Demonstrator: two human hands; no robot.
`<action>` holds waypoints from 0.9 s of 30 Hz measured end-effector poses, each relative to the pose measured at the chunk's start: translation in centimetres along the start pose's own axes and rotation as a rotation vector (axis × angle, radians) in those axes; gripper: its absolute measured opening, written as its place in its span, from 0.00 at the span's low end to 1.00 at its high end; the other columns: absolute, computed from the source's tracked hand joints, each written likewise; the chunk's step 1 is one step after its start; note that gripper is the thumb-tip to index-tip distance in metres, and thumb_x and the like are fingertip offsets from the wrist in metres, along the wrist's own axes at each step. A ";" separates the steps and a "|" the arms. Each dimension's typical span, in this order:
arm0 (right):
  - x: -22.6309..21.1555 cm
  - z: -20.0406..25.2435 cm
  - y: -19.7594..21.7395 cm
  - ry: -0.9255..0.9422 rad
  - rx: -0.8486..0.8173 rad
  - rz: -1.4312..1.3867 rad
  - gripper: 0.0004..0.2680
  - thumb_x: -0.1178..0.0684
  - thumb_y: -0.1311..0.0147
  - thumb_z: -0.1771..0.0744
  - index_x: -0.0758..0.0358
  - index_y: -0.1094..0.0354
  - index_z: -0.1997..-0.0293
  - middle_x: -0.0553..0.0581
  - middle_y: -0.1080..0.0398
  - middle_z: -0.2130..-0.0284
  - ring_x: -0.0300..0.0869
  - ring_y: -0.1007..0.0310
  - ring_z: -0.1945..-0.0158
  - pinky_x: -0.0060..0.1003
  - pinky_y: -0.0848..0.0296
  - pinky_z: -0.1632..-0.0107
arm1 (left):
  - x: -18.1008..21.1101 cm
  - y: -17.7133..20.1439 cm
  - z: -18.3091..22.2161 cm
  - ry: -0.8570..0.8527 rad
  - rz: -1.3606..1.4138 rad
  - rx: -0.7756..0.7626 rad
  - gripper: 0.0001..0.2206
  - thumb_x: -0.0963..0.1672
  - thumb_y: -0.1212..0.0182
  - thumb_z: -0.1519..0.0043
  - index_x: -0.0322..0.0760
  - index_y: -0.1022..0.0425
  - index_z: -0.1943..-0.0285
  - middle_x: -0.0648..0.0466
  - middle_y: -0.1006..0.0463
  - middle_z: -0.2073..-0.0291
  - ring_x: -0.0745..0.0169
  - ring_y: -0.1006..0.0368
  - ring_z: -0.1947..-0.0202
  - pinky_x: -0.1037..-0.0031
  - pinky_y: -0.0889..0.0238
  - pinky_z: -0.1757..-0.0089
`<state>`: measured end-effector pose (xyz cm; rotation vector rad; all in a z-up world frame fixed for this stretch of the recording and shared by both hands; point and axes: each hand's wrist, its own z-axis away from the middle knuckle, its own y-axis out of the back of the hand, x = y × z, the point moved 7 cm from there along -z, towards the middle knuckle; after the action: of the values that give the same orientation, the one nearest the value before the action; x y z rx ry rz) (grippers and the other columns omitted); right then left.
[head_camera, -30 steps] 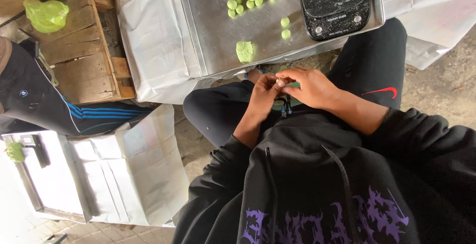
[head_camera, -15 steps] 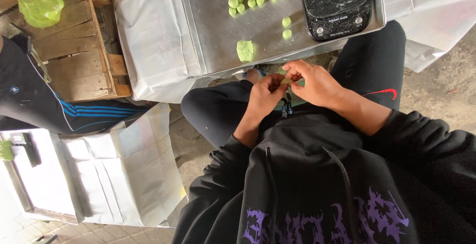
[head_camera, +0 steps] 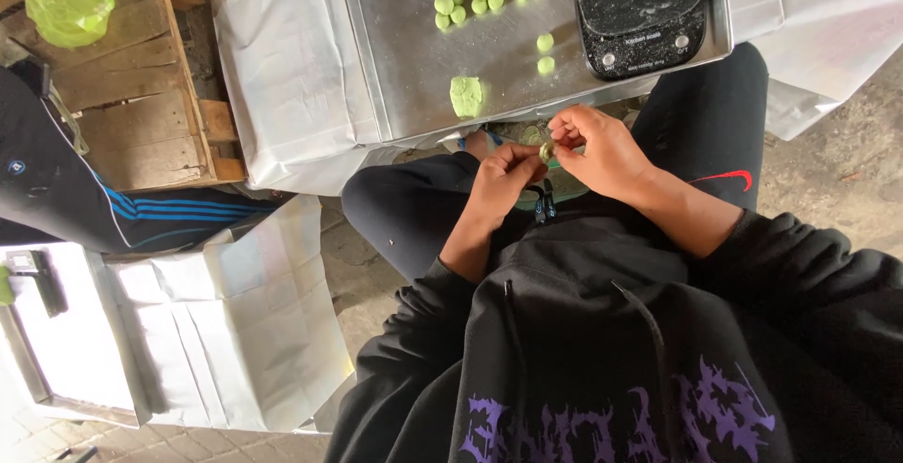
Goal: The person is taking small pieces of green dough, rolling them into balls, and placing them on a metal tray.
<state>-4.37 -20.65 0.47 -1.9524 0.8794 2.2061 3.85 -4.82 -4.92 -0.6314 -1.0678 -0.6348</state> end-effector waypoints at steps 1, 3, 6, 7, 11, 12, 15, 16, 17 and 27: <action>-0.4 0.3 0.0 -0.023 -0.021 -0.093 0.11 0.68 0.41 0.37 0.66 0.29 0.52 0.61 0.25 0.64 0.50 0.20 0.61 0.39 0.21 0.60 | -0.6 0.2 -0.1 0.004 -0.018 -0.004 0.09 0.42 0.33 0.31 0.29 0.20 0.46 0.43 0.16 0.65 0.58 0.18 0.61 0.67 0.24 0.59; -1.5 0.5 0.1 -0.011 -0.034 -0.090 0.11 0.68 0.41 0.37 0.67 0.29 0.52 0.62 0.25 0.64 0.52 0.20 0.60 0.40 0.20 0.61 | -0.5 0.1 0.0 -0.023 -0.036 -0.008 0.11 0.42 0.33 0.31 0.29 0.21 0.44 0.42 0.16 0.63 0.58 0.18 0.59 0.65 0.24 0.58; -2.8 0.0 0.2 0.036 -0.054 -0.064 0.10 0.69 0.42 0.37 0.69 0.28 0.53 0.64 0.24 0.64 0.54 0.20 0.60 0.42 0.20 0.61 | 2.2 -0.5 0.2 -0.059 -0.084 -0.019 0.12 0.41 0.35 0.30 0.27 0.24 0.40 0.39 0.17 0.61 0.54 0.18 0.58 0.61 0.24 0.57; -3.3 0.0 0.2 0.066 -0.069 -0.040 0.10 0.69 0.42 0.37 0.69 0.27 0.52 0.64 0.23 0.64 0.54 0.20 0.60 0.42 0.20 0.60 | 3.3 -0.9 0.5 -0.062 -0.109 -0.023 0.13 0.41 0.37 0.29 0.25 0.25 0.39 0.37 0.18 0.59 0.51 0.19 0.57 0.59 0.24 0.57; -5.5 0.3 0.4 0.088 -0.069 -0.037 0.10 0.69 0.46 0.36 0.73 0.27 0.52 0.67 0.22 0.63 0.58 0.20 0.58 0.45 0.20 0.60 | 2.7 -0.1 0.3 -0.077 -0.167 0.033 0.11 0.41 0.40 0.28 0.26 0.25 0.41 0.40 0.19 0.63 0.59 0.21 0.62 0.65 0.27 0.63; -4.9 0.4 0.2 0.063 -0.063 -0.090 0.11 0.68 0.43 0.36 0.72 0.28 0.49 0.69 0.23 0.61 0.59 0.21 0.56 0.48 0.20 0.58 | 2.4 0.1 0.2 -0.072 -0.141 0.063 0.09 0.41 0.39 0.29 0.27 0.23 0.43 0.42 0.19 0.64 0.62 0.21 0.62 0.67 0.27 0.64; -3.5 0.2 0.0 0.048 -0.033 -0.105 0.14 0.65 0.38 0.36 0.70 0.29 0.46 0.69 0.26 0.58 0.59 0.22 0.53 0.50 0.20 0.54 | 1.4 0.0 -0.3 -0.056 -0.007 0.120 0.08 0.40 0.39 0.29 0.29 0.22 0.46 0.45 0.18 0.66 0.65 0.21 0.63 0.71 0.27 0.63; -3.0 0.2 0.0 0.056 -0.011 -0.066 0.14 0.62 0.35 0.37 0.69 0.29 0.46 0.68 0.26 0.58 0.58 0.22 0.53 0.48 0.20 0.53 | 0.8 0.0 -0.4 -0.044 0.103 0.147 0.07 0.40 0.40 0.29 0.28 0.23 0.46 0.45 0.18 0.66 0.66 0.21 0.63 0.73 0.28 0.61; -3.3 0.2 0.1 0.056 -0.008 -0.067 0.14 0.62 0.35 0.37 0.69 0.29 0.46 0.68 0.26 0.58 0.58 0.22 0.53 0.48 0.20 0.53 | 0.4 0.0 -0.3 -0.044 0.100 0.144 0.07 0.40 0.40 0.29 0.28 0.23 0.46 0.45 0.18 0.66 0.66 0.21 0.63 0.73 0.28 0.61; -4.5 -0.1 0.5 0.180 -0.075 0.114 0.09 0.62 0.38 0.35 0.65 0.23 0.52 0.64 0.24 0.63 0.57 0.21 0.58 0.46 0.21 0.59 | -1.4 -0.1 0.0 0.003 0.310 -0.014 0.11 0.38 0.43 0.28 0.22 0.30 0.40 0.29 0.21 0.51 0.38 0.22 0.46 0.43 0.29 0.45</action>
<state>-3.63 -19.64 4.83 -2.2182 0.9662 2.1787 3.34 -4.68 -6.20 -0.7891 -0.9380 -0.3738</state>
